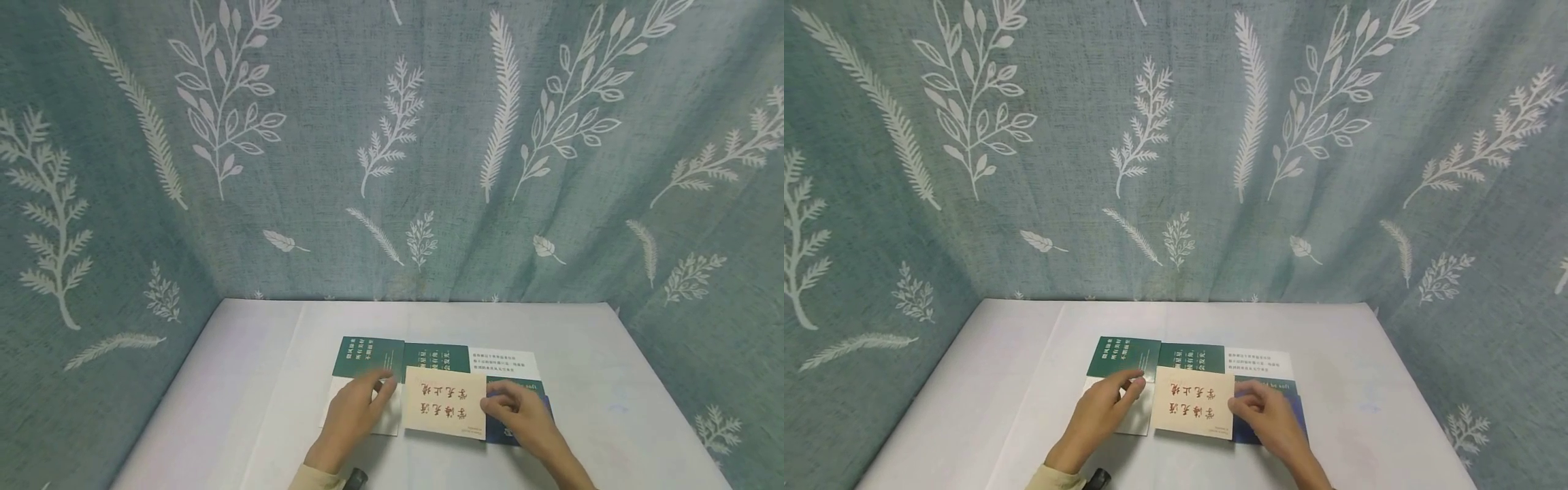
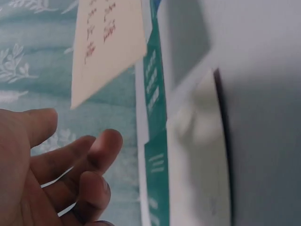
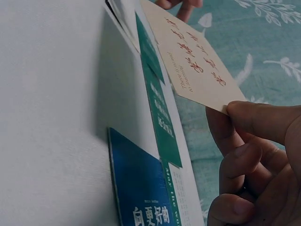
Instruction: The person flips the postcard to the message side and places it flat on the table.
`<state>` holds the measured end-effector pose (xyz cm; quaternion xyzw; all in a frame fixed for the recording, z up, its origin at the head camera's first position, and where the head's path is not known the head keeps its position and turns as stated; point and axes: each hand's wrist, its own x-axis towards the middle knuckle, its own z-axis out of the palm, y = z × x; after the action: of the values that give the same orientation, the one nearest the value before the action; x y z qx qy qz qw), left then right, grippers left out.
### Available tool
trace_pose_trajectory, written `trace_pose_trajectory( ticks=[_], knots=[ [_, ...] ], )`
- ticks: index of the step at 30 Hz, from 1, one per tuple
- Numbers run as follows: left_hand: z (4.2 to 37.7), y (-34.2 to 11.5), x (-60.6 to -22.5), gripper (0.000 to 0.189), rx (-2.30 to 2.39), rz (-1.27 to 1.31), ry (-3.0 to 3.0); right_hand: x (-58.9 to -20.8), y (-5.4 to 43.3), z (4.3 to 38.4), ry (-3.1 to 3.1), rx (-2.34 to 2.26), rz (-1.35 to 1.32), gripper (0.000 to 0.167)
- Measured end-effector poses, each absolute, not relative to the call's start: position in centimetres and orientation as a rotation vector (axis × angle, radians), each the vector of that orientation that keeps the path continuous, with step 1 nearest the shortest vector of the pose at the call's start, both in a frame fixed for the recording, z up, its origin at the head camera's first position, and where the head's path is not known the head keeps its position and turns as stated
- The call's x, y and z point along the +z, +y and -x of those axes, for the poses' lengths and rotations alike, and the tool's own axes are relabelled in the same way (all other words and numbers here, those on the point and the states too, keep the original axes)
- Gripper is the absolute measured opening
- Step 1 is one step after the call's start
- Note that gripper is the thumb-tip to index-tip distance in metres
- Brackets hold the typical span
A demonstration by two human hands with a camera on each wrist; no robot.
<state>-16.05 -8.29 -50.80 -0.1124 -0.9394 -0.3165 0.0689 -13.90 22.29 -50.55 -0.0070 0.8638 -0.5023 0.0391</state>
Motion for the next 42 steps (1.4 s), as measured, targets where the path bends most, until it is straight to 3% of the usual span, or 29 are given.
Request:
trace_pose_trajectory(
  ticks=[8, 17, 31, 42],
  knots=[
    [15.5, -7.2, -51.4, 0.038, -1.053, 0.344, -2.870, -51.1, 22.2, 13.8, 2.638, -1.537, 0.040, 0.034],
    [15.3, -6.9, -51.2, 0.008, -1.142, 0.328, -2.824, -51.5, 21.7, 13.7, 2.658, -1.488, -0.006, 0.030],
    [15.3, -7.1, -51.5, 0.018, -1.402, 0.281, -2.808, -51.5, 21.1, 13.6, 2.712, -1.468, -0.110, 0.021],
    [15.2, -7.1, -51.4, 0.016, -1.382, 0.288, -2.773, -51.5, 21.7, 13.7, 2.657, -1.473, -0.024, 0.023]
  ],
)
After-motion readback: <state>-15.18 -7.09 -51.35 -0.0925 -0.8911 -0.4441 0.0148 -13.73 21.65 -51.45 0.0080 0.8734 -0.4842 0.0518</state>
